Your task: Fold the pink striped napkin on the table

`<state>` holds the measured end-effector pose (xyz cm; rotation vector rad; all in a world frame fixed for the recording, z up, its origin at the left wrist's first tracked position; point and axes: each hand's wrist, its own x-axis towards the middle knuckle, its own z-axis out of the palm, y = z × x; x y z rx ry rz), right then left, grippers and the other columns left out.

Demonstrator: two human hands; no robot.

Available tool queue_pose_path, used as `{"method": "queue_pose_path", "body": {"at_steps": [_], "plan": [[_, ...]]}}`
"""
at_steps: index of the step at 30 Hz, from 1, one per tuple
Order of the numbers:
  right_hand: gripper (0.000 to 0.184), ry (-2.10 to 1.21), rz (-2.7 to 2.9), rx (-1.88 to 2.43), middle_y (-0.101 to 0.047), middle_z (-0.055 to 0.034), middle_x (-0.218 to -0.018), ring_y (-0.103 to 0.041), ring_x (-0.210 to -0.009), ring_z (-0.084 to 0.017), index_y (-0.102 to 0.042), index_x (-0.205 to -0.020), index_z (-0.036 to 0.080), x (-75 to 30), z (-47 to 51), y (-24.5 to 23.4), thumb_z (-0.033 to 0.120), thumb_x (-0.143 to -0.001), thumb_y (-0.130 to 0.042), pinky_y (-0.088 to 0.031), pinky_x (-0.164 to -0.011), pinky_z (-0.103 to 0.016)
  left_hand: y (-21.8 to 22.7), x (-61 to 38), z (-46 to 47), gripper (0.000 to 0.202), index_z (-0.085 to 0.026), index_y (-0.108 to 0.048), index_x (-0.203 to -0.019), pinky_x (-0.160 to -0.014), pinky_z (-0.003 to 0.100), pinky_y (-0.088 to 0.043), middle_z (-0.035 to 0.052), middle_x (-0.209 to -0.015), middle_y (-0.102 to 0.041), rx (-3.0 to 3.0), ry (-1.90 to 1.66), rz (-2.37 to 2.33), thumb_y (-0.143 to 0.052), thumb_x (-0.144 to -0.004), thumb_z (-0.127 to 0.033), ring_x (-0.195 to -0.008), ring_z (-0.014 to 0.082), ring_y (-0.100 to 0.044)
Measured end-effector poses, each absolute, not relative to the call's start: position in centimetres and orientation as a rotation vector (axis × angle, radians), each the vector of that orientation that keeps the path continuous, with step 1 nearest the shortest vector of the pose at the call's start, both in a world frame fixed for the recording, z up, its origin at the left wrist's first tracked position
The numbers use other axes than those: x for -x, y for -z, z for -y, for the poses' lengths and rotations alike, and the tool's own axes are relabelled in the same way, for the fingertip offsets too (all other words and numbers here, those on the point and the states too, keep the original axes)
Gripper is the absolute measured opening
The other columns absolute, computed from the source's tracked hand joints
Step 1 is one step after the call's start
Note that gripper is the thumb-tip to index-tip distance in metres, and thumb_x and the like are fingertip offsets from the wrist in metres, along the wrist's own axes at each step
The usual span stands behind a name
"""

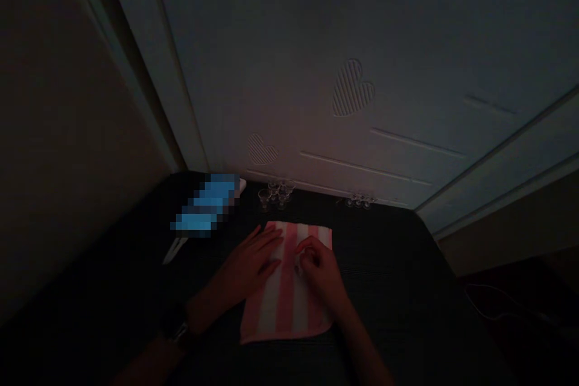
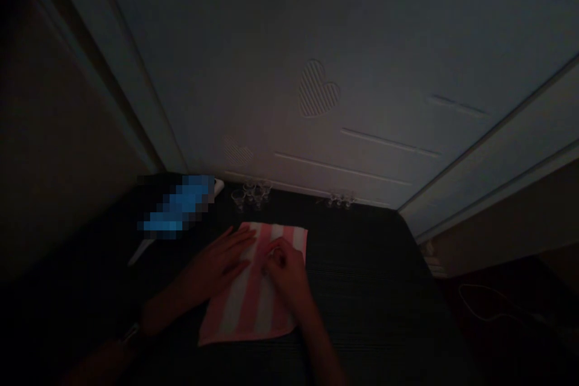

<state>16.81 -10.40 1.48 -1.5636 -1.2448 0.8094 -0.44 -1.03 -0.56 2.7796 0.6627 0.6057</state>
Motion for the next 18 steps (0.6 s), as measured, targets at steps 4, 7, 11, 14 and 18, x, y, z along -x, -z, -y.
{"method": "queue_pose_path", "body": {"at_steps": [4, 7, 11, 14, 18], "plan": [[0.019, -0.770, 1.342, 1.605, -0.045, 0.0057, -0.052, -0.039, -0.050, -0.009, -0.057, -0.074, 0.019, -16.52, 10.51, -1.51, 0.011, -0.065, -0.043, -0.027, -0.048, -0.018, 0.52, 0.35, 1.17, 0.044, -0.022, -0.041, -0.129, -0.109, 0.043, -0.024, 0.0056, -0.136, -0.041, -2.777, -0.620, -0.661, -0.044, -0.086, -0.027, -0.128, 0.0200, -0.032], [0.015, -0.777, 1.387, 1.600, -0.049, 0.0047, -0.054, -0.041, -0.051, -0.009, -0.056, -0.068, 0.018, -16.36, 10.60, -1.65, 0.011, -0.066, -0.043, -0.029, -0.049, -0.018, 0.43, 0.30, 1.21, 0.043, -0.023, -0.040, -0.129, -0.109, 0.043, -0.023, 0.0049, -0.137, -0.041, -2.769, -0.588, -0.667, -0.043, -0.086, -0.025, -0.129, 0.0192, -0.032], [0.015, -0.760, 1.422, 1.600, -0.050, 0.0047, -0.055, -0.043, -0.052, -0.009, -0.056, -0.069, 0.018, -16.27, 10.66, -1.86, 0.011, -0.067, -0.042, -0.030, -0.051, -0.018, 0.17, 0.28, 1.17, 0.042, -0.023, -0.042, -0.128, -0.110, 0.043, -0.022, 0.0046, -0.136, -0.042, -2.755, -0.602, -0.654, -0.043, -0.086, -0.024, -0.129, 0.0191, -0.031], [0.017, -0.754, 1.460, 1.574, -0.053, 0.0041, -0.058, -0.045, -0.054, -0.009, -0.056, -0.071, 0.018, -16.22, 10.65, -1.97, 0.010, -0.069, -0.041, -0.031, -0.052, -0.018, 0.00, 0.27, 1.07, 0.039, -0.023, -0.046, -0.125, -0.110, 0.043, -0.022, 0.0039, -0.135, -0.043, -2.754, -0.591, -0.648, -0.041, -0.086, -0.022, -0.128, 0.0184, -0.032], [0.018, -0.869, 1.550, 1.534, -0.055, 0.0043, -0.057, -0.046, -0.052, -0.009, -0.056, -0.068, 0.018, -16.02, 10.96, -2.03, 0.008, -0.068, -0.041, -0.033, -0.052, -0.018, 0.01, 0.21, 0.99, 0.039, -0.023, -0.046, -0.125, -0.109, 0.044, -0.023, 0.0043, -0.134, -0.044, -2.746, -0.580, -0.653, -0.041, -0.087, -0.022, -0.128, 0.0186, -0.033]]}}
